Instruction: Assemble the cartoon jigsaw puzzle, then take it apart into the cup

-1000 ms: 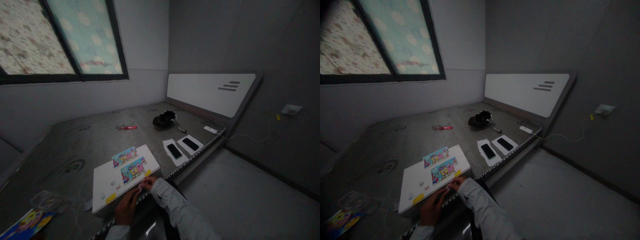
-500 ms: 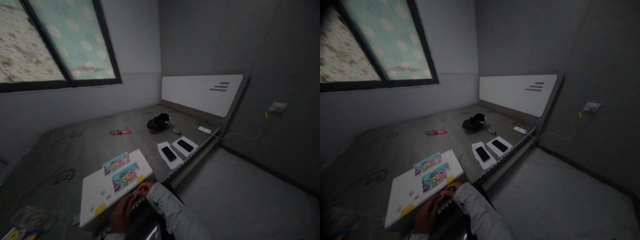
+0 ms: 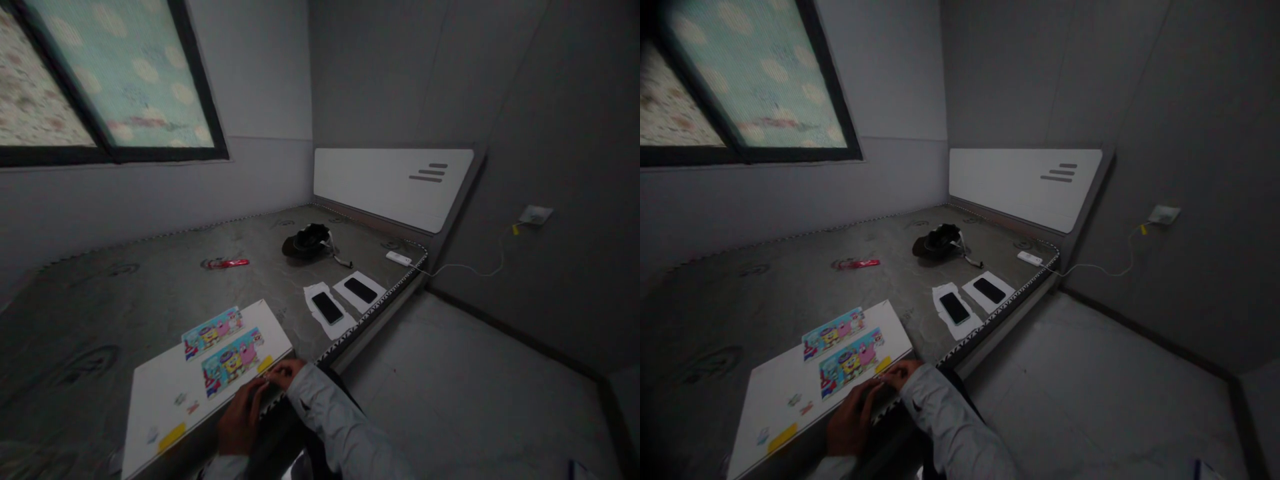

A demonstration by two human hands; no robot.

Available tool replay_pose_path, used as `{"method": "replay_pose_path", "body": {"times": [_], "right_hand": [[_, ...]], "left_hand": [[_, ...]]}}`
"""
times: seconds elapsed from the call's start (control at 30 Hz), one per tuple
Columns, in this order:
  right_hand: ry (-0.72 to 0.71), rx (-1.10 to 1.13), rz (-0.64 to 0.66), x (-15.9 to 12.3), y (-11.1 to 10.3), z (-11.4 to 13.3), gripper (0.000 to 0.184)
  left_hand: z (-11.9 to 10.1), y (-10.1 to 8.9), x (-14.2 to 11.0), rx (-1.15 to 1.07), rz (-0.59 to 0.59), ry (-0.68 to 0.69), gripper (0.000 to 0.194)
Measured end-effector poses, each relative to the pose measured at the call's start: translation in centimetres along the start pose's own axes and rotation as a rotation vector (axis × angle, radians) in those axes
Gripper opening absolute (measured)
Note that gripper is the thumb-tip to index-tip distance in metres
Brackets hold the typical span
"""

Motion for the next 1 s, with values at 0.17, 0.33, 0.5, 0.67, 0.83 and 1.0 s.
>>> {"method": "replay_pose_path", "body": {"times": [0.17, 0.33, 0.5, 0.67, 0.83, 1.0], "right_hand": [[-0.01, 0.026, -0.015, -0.1, -0.6, 0.7, 0.029], [-0.002, 0.036, -0.014, 0.0, -0.4, 1.1, 0.025], [0.004, 0.036, -0.017, -0.1, -0.1, 1.1, 0.029], [0.033, 0.018, -0.014, -0.1, 0.3, 0.6, 0.03], [0.072, -0.01, -0.027, -0.1, 0.5, 0.4, 0.032], [0.074, -0.019, -0.018, -0.2, 0.6, 0.3, 0.037]], "left_hand": [[-0.7, -0.2, 0.7, -0.015, -0.017, -0.001, 0.034], [-0.5, -0.3, 0.7, 0.011, 0.013, 0.062, 0.04], [0.0, -0.3, 0.1, 0.028, 0.023, 0.183, 0.039], [0.6, -0.6, -0.1, 0.008, 0.005, 0.106, 0.033], [0.3, -0.5, -0.3, 0.047, 0.054, 0.164, 0.038], [0.3, -0.7, -0.7, 0.062, 0.002, 0.087, 0.035]]}}
Point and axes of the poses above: each hand's wrist, its own x-axis towards the middle knuckle, its own y-axis out of the palm, z = x × y, the point moved 5 cm from there along x, towards the middle knuckle, and after that the axes turned 2 degrees about -x, right-handed, at the moved point
